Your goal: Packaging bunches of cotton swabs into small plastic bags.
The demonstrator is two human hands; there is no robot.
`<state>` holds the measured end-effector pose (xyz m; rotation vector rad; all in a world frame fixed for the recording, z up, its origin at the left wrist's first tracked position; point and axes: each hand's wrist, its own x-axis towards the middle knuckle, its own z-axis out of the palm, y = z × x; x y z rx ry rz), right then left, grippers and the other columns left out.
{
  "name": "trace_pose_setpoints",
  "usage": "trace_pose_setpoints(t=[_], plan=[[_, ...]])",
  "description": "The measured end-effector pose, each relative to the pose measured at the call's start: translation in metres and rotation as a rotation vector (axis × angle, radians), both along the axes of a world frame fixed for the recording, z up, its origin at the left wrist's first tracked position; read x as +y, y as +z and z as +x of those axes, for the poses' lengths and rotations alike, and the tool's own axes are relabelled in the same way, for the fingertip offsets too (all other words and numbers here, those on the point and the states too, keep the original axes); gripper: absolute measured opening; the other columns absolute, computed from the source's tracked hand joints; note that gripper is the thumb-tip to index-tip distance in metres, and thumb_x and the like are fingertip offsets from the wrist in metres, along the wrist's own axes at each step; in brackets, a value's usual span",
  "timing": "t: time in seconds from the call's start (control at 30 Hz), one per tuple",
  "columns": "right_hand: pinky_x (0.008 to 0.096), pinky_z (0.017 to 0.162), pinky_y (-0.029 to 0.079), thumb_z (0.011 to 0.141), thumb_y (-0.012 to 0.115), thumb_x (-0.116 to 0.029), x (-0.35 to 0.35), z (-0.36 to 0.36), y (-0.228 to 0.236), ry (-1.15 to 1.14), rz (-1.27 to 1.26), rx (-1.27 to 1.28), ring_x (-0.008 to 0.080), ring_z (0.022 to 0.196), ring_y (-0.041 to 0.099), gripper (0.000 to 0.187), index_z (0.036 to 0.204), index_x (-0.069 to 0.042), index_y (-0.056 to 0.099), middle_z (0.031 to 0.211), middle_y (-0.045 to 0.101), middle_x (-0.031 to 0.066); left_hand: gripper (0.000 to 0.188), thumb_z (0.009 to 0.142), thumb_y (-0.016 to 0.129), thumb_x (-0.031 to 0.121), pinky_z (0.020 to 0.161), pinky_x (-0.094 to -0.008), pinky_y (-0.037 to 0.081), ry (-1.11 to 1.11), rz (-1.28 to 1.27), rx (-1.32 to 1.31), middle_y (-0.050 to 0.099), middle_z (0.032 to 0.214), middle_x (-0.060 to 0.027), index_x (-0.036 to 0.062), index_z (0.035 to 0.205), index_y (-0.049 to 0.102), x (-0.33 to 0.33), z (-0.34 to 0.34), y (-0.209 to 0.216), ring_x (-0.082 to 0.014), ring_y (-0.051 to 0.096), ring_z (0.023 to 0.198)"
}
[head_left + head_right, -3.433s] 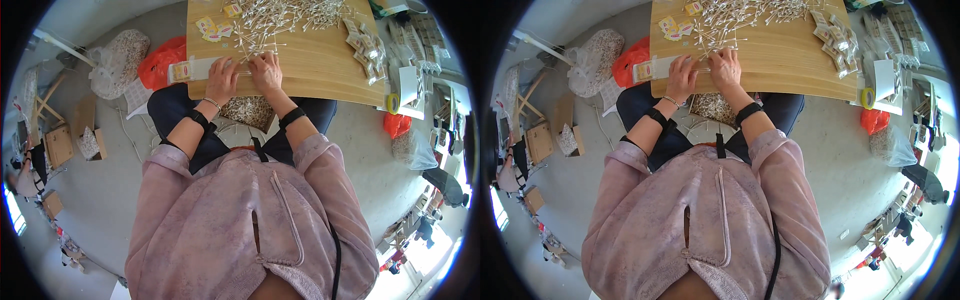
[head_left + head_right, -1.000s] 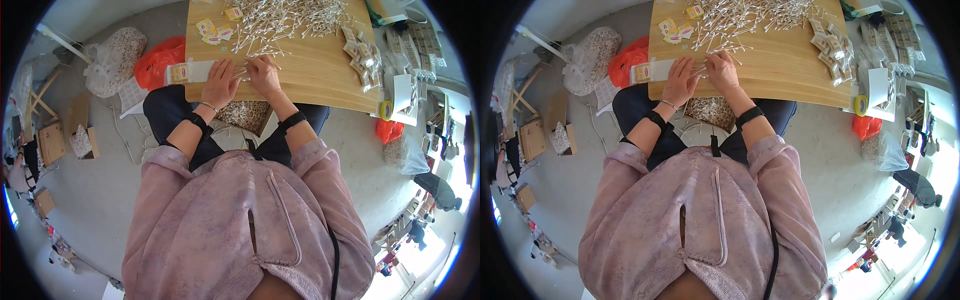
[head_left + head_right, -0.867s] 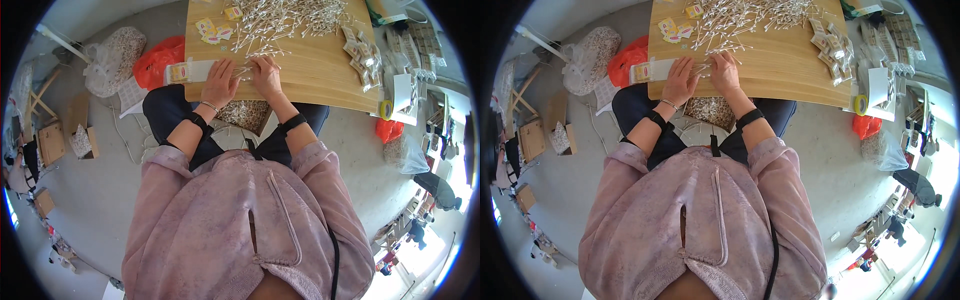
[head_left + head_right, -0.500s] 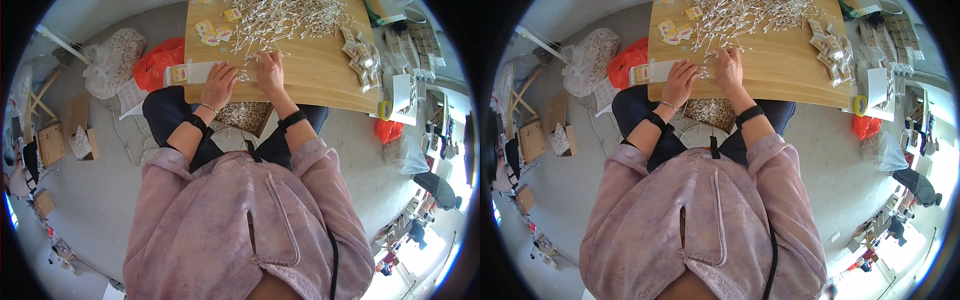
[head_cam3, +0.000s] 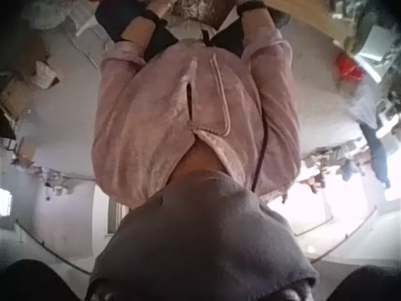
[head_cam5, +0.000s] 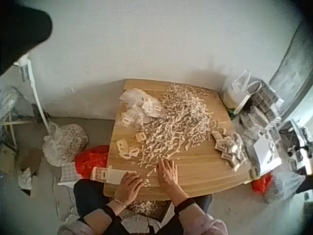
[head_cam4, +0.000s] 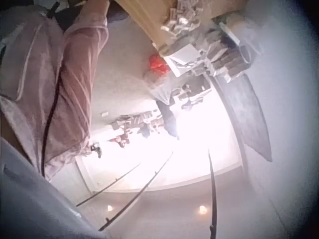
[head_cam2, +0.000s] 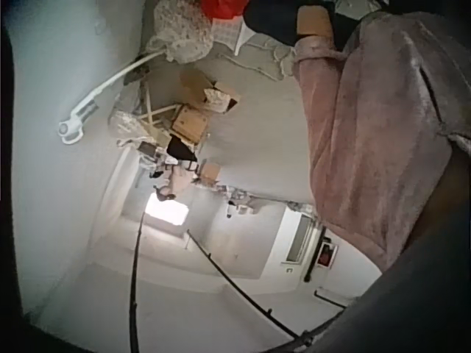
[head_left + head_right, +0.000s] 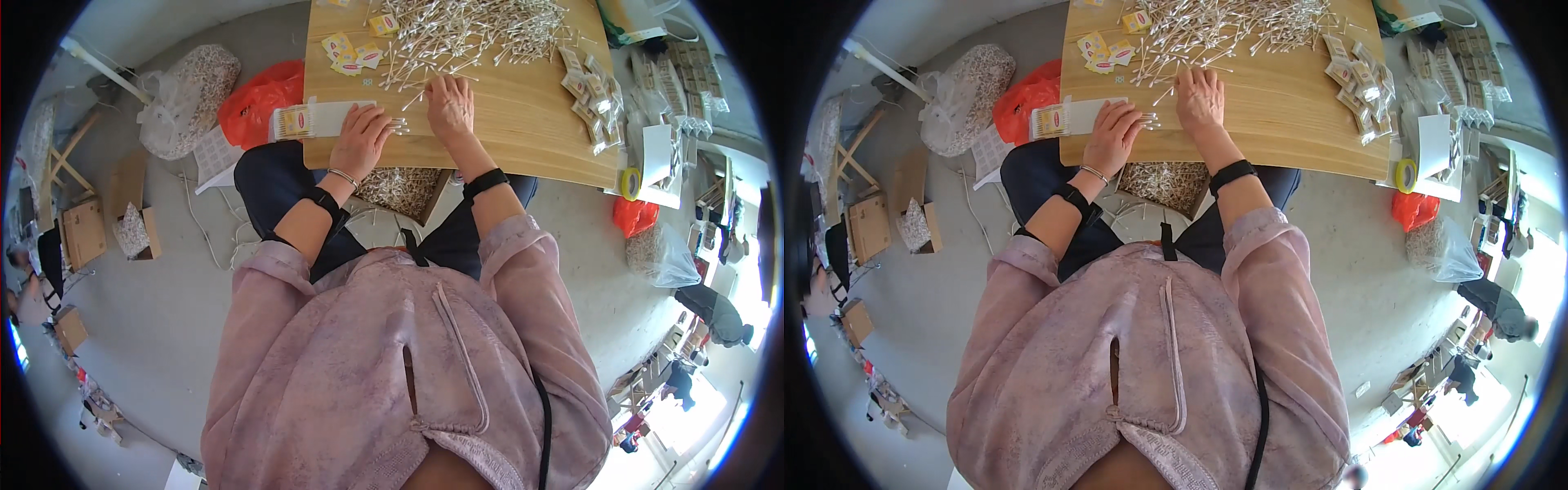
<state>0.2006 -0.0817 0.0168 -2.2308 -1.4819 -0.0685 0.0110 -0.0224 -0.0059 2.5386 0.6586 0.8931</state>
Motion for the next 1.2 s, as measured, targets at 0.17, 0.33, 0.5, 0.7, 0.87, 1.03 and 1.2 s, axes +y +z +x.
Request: trace_pose_setpoints(t=[0.17, 0.33, 0.5, 0.7, 0.87, 1.03, 1.2], plan=[[0.0394, 0.082, 0.04, 0.081, 0.06, -0.018, -0.001, -0.023, 0.0, 0.156, -0.014, 0.008, 0.0251, 0.1, 0.05, 0.01, 0.089, -0.013, 0.06, 0.094, 0.059, 0.0047, 0.035, 0.079, 0.066, 0.015, 0.102, -0.0426, 0.037, 0.041, -0.123, 0.009, 0.05, 0.117, -0.0118, 0.0063, 0.111, 0.054, -0.004, -0.001, 0.003, -0.0316, 0.046, 0.115], [0.0389, 0.083, 0.042, 0.076, 0.064, -0.012, -0.001, -0.031, -0.001, 0.191, 0.122, 0.152, 0.0254, 0.099, 0.05, 0.024, 0.099, -0.016, 0.064, 0.098, 0.057, 0.0032, 0.048, 0.08, 0.065, 0.016, 0.103, -0.0436, 0.035, 0.09, -0.126, 0.008, 0.044, 0.125, -0.0153, 0.0035, 0.122, 0.045, -0.005, 0.001, 0.006, -0.0348, 0.041, 0.119], [0.0383, 0.085, 0.043, 0.076, 0.064, -0.011, -0.012, -0.009, -0.007, 0.097, 0.092, 0.154, 0.0264, 0.098, 0.051, 0.026, 0.102, -0.016, 0.066, 0.098, 0.057, 0.0036, 0.049, 0.083, 0.063, 0.019, 0.105, -0.0452, 0.032, 0.08, -0.009, 0.092, 0.044, 0.128, -0.0149, 0.0054, 0.126, 0.044, -0.002, 0.0, 0.005, -0.0331, 0.04, 0.123], [0.0384, 0.085, 0.043, 0.077, 0.064, -0.011, -0.015, -0.009, -0.009, 0.085, 0.102, 0.167, 0.0259, 0.097, 0.051, 0.021, 0.097, -0.016, 0.067, 0.097, 0.056, 0.0035, 0.032, 0.084, 0.061, 0.018, 0.106, -0.0458, 0.031, -0.011, 0.05, 0.094, 0.05, 0.126, -0.0078, 0.0094, 0.115, 0.057, -0.003, 0.001, 0.008, -0.0279, 0.042, 0.122], [0.0396, 0.084, 0.042, 0.073, 0.068, -0.017, -0.026, -0.017, 0.004, 0.007, 0.159, 0.185, 0.0259, 0.096, 0.05, 0.012, 0.085, -0.013, 0.067, 0.096, 0.056, 0.0032, 0.029, 0.086, 0.059, 0.02, 0.107, -0.0445, 0.031, 0.013, 0.017, 0.094, 0.053, 0.124, -0.0061, 0.0096, 0.112, 0.059, -0.001, -0.001, 0.003, -0.0249, 0.044, 0.122], [0.0395, 0.082, 0.042, 0.07, 0.07, -0.016, -0.039, -0.019, 0.003, 0.035, 0.062, 0.143, 0.0279, 0.095, 0.05, 0.011, 0.08, -0.011, 0.067, 0.094, 0.056, 0.0047, 0.031, 0.087, 0.058, 0.021, 0.108, -0.0438, 0.029, 0.024, -0.003, 0.111, 0.054, 0.124, -0.0069, 0.009, 0.115, 0.058, -0.001, -0.002, 0.002, -0.0241, 0.045, 0.121], [0.0397, 0.083, 0.04, 0.071, 0.069, -0.018, -0.033, -0.011, -0.007, -0.032, 0.043, 0.148, 0.0271, 0.098, 0.048, 0.009, 0.078, -0.012, 0.067, 0.096, 0.055, 0.0031, 0.036, 0.087, 0.058, 0.022, 0.108, -0.0439, 0.029, 0.025, -0.014, 0.115, 0.054, 0.124, -0.0077, 0.0082, 0.12, 0.054, -0.002, 0.001, 0.003, -0.0246, 0.045, 0.121]])
